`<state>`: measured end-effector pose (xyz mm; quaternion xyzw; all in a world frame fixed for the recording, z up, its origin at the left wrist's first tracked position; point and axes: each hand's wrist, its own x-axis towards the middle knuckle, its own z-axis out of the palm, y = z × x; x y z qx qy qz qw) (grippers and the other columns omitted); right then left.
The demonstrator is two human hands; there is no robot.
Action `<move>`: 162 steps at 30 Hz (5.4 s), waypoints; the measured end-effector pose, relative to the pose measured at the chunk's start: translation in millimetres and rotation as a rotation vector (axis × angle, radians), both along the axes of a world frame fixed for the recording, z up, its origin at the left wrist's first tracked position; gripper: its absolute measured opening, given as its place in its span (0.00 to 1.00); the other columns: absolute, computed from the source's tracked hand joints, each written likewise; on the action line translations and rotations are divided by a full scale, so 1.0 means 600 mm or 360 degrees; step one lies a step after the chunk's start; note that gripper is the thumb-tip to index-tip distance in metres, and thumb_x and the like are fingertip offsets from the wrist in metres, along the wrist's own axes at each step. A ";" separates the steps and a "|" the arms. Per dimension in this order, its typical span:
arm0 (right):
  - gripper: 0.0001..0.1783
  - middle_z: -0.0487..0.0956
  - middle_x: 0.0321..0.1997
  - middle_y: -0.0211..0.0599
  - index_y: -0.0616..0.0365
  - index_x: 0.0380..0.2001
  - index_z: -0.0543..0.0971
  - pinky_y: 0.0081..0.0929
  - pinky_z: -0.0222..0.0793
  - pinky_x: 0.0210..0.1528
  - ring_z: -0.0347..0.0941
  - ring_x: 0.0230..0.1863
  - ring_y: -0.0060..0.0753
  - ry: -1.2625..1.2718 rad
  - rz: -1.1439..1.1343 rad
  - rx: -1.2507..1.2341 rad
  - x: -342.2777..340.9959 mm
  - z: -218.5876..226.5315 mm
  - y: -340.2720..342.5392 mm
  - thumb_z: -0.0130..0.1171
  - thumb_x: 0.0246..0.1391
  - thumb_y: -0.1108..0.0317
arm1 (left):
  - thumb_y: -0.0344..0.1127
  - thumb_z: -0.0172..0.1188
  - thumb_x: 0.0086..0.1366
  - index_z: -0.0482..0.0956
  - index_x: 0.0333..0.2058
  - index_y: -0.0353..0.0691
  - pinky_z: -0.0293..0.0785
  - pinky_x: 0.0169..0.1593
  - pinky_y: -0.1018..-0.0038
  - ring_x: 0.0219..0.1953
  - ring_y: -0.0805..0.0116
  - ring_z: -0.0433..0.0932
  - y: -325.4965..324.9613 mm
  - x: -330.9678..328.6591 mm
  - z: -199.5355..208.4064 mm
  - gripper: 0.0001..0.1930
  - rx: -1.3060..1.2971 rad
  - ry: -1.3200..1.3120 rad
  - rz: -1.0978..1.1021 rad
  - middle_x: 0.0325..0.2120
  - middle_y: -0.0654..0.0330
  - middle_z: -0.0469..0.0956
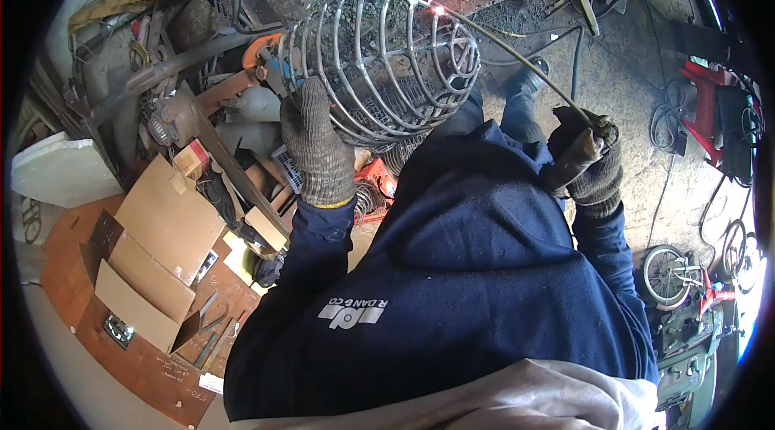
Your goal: The person uses a grinder on a wire-mesh frame, then strikes it with a hammer before welding several points on the frame with a welding rod.
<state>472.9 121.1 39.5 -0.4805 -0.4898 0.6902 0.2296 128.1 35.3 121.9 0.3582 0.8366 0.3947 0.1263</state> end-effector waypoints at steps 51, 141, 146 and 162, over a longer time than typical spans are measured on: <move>0.24 0.81 0.40 0.41 0.59 0.44 0.79 0.32 0.74 0.48 0.80 0.42 0.38 -0.0196 0.0178 0.0307 -0.020 0.031 0.013 0.70 0.41 0.63 | 0.26 0.65 0.57 0.62 0.64 0.47 0.77 0.46 0.63 0.46 0.52 0.78 -0.017 -0.041 0.004 0.36 -0.0266 0.0681 -0.0825 0.46 0.48 0.74; 0.06 0.76 0.33 0.28 0.60 0.40 0.77 0.24 0.72 0.32 0.72 0.31 0.21 0.0229 -0.0428 -0.0446 0.024 -0.028 -0.018 0.54 0.63 0.72 | 0.37 0.58 0.66 0.69 0.51 0.34 0.73 0.45 0.70 0.41 0.68 0.74 -0.033 -0.003 -0.030 0.19 0.0267 -0.0182 0.0064 0.42 0.57 0.74; 0.24 0.78 0.27 0.31 0.59 0.49 0.79 0.21 0.69 0.29 0.72 0.27 0.23 0.0185 -0.0437 -0.0245 0.060 -0.088 -0.041 0.42 0.69 0.53 | 0.34 0.59 0.65 0.70 0.50 0.33 0.74 0.43 0.72 0.40 0.69 0.75 -0.019 0.001 -0.022 0.18 0.0167 -0.0162 0.0046 0.43 0.57 0.75; 0.13 0.78 0.38 0.35 0.59 0.41 0.78 0.28 0.72 0.42 0.75 0.36 0.29 -0.0125 0.0003 -0.0078 0.033 -0.019 -0.016 0.60 0.49 0.72 | 0.28 0.61 0.63 0.72 0.46 0.34 0.73 0.43 0.76 0.40 0.73 0.76 -0.008 0.003 -0.033 0.13 0.0205 -0.0341 0.0009 0.40 0.60 0.77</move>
